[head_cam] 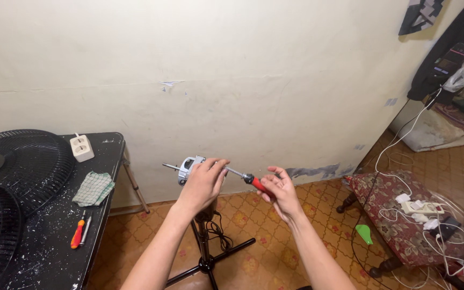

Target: The person disassembles a standing fan by removing the motor housing, fan blades, and internal components using a screwdriver. The person places the removed parts on a nearby table.

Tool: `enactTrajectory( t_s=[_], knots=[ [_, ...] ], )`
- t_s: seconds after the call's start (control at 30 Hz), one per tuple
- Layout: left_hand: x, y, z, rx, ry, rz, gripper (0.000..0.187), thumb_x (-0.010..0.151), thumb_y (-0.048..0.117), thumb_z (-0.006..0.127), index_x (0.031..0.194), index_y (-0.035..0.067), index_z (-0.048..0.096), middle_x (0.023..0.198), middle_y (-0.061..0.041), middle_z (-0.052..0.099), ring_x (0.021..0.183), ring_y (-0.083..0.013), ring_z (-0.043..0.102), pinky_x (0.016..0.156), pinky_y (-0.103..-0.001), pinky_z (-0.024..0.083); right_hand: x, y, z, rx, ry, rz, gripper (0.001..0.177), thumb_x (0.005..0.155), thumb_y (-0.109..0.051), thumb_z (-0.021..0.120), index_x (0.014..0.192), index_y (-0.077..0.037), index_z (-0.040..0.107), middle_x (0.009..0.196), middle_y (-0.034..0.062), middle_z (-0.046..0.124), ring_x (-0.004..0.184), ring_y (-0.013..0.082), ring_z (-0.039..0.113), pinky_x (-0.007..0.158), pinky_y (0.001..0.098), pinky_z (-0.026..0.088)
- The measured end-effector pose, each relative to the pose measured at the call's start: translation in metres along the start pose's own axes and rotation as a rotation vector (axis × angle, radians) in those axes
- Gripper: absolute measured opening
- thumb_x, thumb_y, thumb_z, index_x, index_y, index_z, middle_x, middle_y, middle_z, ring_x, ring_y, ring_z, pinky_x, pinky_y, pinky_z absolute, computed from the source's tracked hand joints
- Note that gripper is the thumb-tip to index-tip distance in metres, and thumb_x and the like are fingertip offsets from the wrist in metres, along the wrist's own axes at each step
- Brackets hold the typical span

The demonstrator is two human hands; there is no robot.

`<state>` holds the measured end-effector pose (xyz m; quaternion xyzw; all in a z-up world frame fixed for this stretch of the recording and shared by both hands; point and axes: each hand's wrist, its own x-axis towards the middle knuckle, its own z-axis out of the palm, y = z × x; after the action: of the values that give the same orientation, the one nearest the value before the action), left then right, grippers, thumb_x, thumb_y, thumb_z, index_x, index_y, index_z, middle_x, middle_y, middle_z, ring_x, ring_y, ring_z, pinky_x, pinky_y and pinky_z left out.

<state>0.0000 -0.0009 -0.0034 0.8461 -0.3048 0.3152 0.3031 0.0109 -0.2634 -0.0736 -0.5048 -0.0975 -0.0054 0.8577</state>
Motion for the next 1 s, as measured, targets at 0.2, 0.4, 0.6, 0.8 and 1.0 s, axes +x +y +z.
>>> enactTrajectory(
  t_s=[0.2,0.4,0.6,0.8,1.0],
  knots=[
    [-0.004,0.002,0.011,0.054,0.038,0.082,0.031,0.093,0.008,0.061,0.124,0.002,0.065,0.108,-0.013,0.072,0.099,-0.0314,0.068,0.090,-0.045,0.048,0.038,0.026,-0.011,0.177,0.418,-0.117,0.041,0.100,-0.019,0.074,0.123,-0.005,0.044,0.096,0.0115,0.059,0.068,0.0164,0.061,0.054,0.0257,0.048],
    [0.005,0.007,0.017,0.082,-0.124,-0.075,0.018,0.096,0.012,0.059,0.109,0.005,0.069,0.091,-0.013,0.074,0.092,-0.0349,0.069,0.091,-0.046,0.048,0.053,0.015,0.015,0.137,0.411,-0.143,0.051,0.104,-0.029,0.059,0.147,-0.020,0.033,0.105,0.0116,0.067,0.073,0.0138,0.063,0.056,0.0259,0.049],
    [0.028,0.001,0.007,0.056,-0.282,-0.243,0.022,0.097,0.025,0.061,0.099,0.010,0.077,0.073,-0.011,0.074,0.079,-0.0353,0.070,0.092,-0.048,0.046,0.051,-0.031,0.067,-0.098,0.188,-0.115,0.079,0.102,-0.014,0.051,0.151,-0.032,-0.007,0.105,0.0167,0.060,0.093,0.0331,0.074,0.069,0.0478,0.067],
    [0.038,-0.001,0.004,-0.033,-0.300,-0.315,0.024,0.095,0.028,0.062,0.095,0.011,0.079,0.069,-0.004,0.076,0.077,-0.0276,0.073,0.092,-0.045,0.049,0.060,-0.033,0.081,-0.078,0.183,-0.040,0.085,0.102,-0.014,0.050,0.150,-0.036,-0.016,0.105,0.0137,0.056,0.088,0.0341,0.074,0.068,0.0503,0.068],
    [0.044,-0.002,0.003,-0.026,-0.332,-0.311,0.027,0.096,0.029,0.061,0.090,0.011,0.080,0.069,-0.003,0.076,0.077,-0.0268,0.074,0.093,-0.045,0.050,0.071,-0.031,0.075,-0.144,0.073,-0.061,0.109,0.097,-0.008,0.056,0.150,-0.039,-0.033,0.110,0.0198,0.057,0.088,0.0317,0.076,0.068,0.0481,0.068]
  ],
)
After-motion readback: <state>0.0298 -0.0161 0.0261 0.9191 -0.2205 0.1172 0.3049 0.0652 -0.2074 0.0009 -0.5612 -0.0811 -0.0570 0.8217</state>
